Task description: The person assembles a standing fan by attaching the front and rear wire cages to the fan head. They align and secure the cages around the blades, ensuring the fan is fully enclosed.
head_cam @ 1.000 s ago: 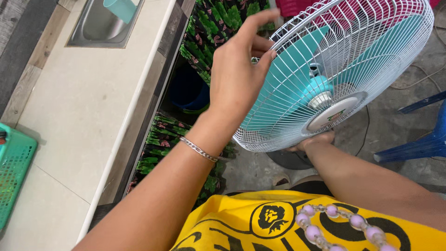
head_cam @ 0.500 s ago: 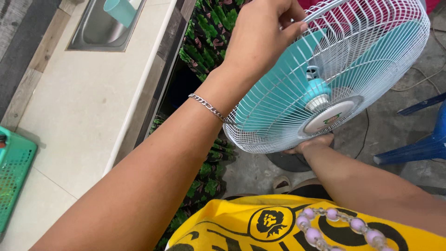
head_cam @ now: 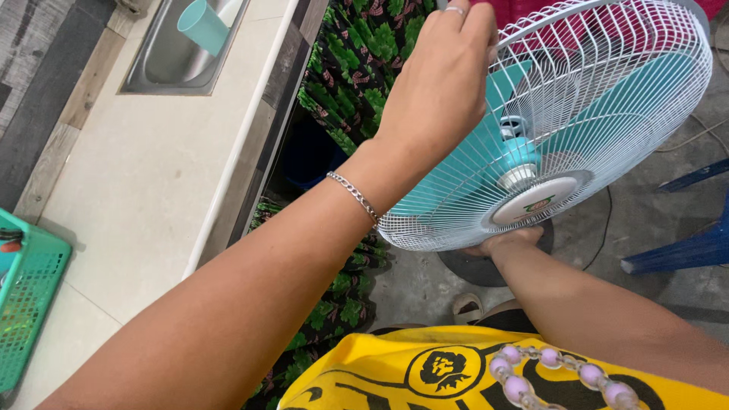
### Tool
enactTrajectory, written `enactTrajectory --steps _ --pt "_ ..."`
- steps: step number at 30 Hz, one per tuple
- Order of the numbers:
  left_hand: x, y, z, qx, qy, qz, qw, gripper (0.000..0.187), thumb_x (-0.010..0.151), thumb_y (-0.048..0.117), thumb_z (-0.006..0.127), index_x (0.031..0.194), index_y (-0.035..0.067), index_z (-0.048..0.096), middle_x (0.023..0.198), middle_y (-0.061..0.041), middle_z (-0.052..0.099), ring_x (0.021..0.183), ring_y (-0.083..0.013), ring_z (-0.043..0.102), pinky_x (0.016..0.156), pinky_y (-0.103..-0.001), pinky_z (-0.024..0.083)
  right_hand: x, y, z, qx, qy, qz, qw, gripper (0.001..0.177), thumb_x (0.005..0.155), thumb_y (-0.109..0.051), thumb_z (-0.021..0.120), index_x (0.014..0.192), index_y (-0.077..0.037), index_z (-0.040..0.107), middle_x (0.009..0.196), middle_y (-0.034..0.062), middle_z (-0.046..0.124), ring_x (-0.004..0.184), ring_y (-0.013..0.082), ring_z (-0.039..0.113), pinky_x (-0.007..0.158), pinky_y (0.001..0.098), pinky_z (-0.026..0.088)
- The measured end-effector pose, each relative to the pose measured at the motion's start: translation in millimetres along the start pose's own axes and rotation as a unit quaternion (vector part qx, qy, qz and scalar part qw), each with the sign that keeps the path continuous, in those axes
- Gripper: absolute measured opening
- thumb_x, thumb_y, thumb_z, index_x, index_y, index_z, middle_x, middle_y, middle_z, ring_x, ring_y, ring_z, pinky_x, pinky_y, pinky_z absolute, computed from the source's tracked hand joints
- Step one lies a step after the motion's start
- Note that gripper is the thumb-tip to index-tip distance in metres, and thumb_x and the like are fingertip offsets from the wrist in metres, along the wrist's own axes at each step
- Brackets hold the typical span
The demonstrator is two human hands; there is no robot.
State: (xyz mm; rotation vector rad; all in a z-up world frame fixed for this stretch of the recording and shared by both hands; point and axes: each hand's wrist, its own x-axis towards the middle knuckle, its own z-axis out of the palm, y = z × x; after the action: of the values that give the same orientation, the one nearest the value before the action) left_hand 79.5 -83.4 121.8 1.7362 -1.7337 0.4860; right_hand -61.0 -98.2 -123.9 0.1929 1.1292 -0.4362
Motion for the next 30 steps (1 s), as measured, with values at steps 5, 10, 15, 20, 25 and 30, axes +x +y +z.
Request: enactTrajectory --steps 5,10,15,20,25,30 --pt "-5.5 1.1 3.1 -0.035 0.024 0.011 0.999 0.014 0.096 0.002 0.063 0.103 0.003 0.051 0.106 -0.016 0.055 0.102 -0.0354 0.055 0.093 -0.047 0.047 61.6 -10.2 -20.8 -0.017 0.041 0.008 0.999 0.062 0.095 -0.054 0.024 0.144 -0.034 0.057 0.152 0.0038 0.055 0.141 0.0379 0.05 0.109 0.0822 0.021" --pt "-4.6 0.0 4.8 -0.048 0.025 -0.003 0.999 0.016 0.095 -0.002 0.063 0.102 0.003 0.05 0.107 -0.016 0.055 0.103 -0.0369 0.055 0.092 -0.048 0.045 123.1 -50.0 -68.0 -0.06 0.284 -0.105 0.951 0.049 0.1 -0.042 0.036 0.136 -0.021 0.062 0.142 0.0025 0.065 0.129 0.0246 0.063 0.11 0.0555 0.031" --pt "-5.3 0.6 4.6 -0.057 0.032 -0.007 0.998 0.018 0.094 -0.004 0.062 0.103 0.002 0.048 0.106 -0.018 0.053 0.105 -0.0385 0.053 0.091 -0.049 0.045 83.4 -165.4 -65.0 0.11 0.231 -0.704 0.662 0.027 0.093 -0.019 0.062 0.106 -0.002 0.079 0.11 0.0163 0.08 0.102 0.0253 0.074 0.096 0.0349 0.057" --pt "-7.7 6.0 5.1 -0.067 0.04 -0.014 0.997 0.017 0.096 -0.008 0.06 0.103 0.0 0.048 0.107 -0.019 0.05 0.103 -0.0381 0.05 0.092 -0.049 0.042 -58.8 -224.3 39.2 -0.309 -0.154 -0.835 0.428 0.024 0.11 0.002 0.064 0.134 0.0 0.061 0.132 0.0071 0.057 0.125 0.0226 0.059 0.112 0.0335 0.049" --pt "-9.1 15.5 4.2 -0.075 0.044 -0.042 0.995 0.017 0.094 -0.01 0.059 0.104 -0.001 0.049 0.107 -0.019 0.05 0.101 -0.0381 0.048 0.09 -0.048 0.041 -138.5 -235.2 113.6 -0.551 -0.234 -0.606 0.524 0.044 0.111 -0.043 0.053 0.132 -0.008 0.071 0.118 0.002 0.071 0.109 0.0136 0.064 0.1 0.0324 0.049" --pt "-6.1 25.5 8.7 -0.057 0.051 -0.087 0.993 0.017 0.091 -0.01 0.059 0.102 -0.001 0.05 0.105 -0.02 0.051 0.099 -0.0378 0.048 0.089 -0.048 0.041 -151.4 -238.7 124.0 -0.6 -0.197 -0.335 0.7 0.067 0.094 -0.069 0.042 0.133 -0.02 0.066 0.119 -0.0079 0.074 0.113 0.0093 0.066 0.097 0.0348 0.048"
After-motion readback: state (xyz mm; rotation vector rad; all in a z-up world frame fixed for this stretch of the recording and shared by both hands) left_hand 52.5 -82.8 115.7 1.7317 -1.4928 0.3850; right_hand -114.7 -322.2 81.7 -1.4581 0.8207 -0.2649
